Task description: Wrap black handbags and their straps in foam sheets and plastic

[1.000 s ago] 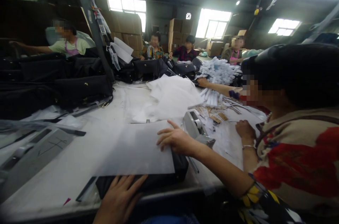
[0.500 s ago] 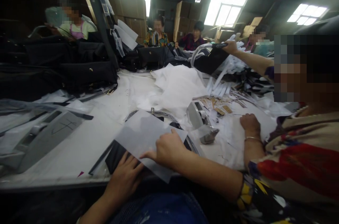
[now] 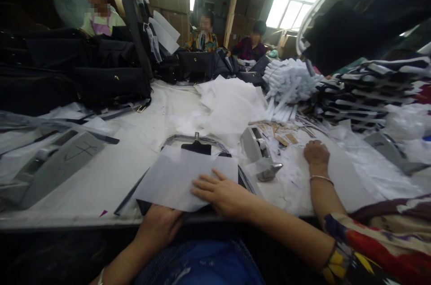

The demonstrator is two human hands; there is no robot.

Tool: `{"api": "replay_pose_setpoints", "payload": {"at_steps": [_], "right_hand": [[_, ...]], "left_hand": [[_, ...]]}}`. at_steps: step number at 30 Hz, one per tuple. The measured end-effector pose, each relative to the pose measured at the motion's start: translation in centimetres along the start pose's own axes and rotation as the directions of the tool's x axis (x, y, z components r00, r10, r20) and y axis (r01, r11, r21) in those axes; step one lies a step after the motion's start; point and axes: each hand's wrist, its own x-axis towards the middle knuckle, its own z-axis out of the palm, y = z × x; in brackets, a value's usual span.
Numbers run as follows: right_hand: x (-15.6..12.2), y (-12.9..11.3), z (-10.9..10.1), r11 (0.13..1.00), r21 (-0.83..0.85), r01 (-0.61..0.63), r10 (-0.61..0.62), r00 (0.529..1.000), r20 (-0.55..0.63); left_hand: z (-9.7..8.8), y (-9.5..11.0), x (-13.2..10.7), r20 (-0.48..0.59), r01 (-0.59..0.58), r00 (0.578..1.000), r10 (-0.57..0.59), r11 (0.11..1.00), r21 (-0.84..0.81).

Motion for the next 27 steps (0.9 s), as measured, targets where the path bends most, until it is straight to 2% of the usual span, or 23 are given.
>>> {"api": "replay_pose_setpoints", "payload": {"at_steps": [6,11,15,17,21,24,27], "right_hand": [[0.0,1.0,-0.4,0.996,0.027,0.079,-0.08,0.996,0.033],[-0.6,1.9,-1.2,0.994,0.052,0.101,-0.103,0.994,0.028],[-0.4,1.5,-2.3,0.989,0.148,0.022,-0.03,0.998,0.054],[0.5,1.0,-2.4,0.983,0.178,-0.051,0.045,0.998,0.037],[2.8,0.4,-0.7,0.983,0.03,-0.181,0.183,0.977,-0.109],[3.4,0.3,1.3,0.987,-0.042,-0.158,0.145,0.966,-0.215],[3.3,0.5,2.6,0.992,-0.028,-0.125,0.115,0.963,-0.243]], "left_hand": [[0.8,0.0,-0.8,0.002,0.013,1.0,-0.013,0.999,0.047],[0.7,0.0,-1.0,0.014,0.025,1.0,-0.026,0.998,0.062],[0.1,0.1,-0.5,0.115,0.088,0.99,-0.087,0.996,-0.005],[0.0,0.1,-0.3,0.122,0.072,0.99,-0.071,0.997,-0.008],[0.7,-0.2,-0.7,0.057,0.025,0.998,-0.028,0.998,0.055],[1.3,-0.1,-1.4,0.058,0.06,0.996,-0.066,0.993,0.098],[1.4,0.2,-1.8,0.077,0.071,0.994,-0.082,0.989,0.133]]}}
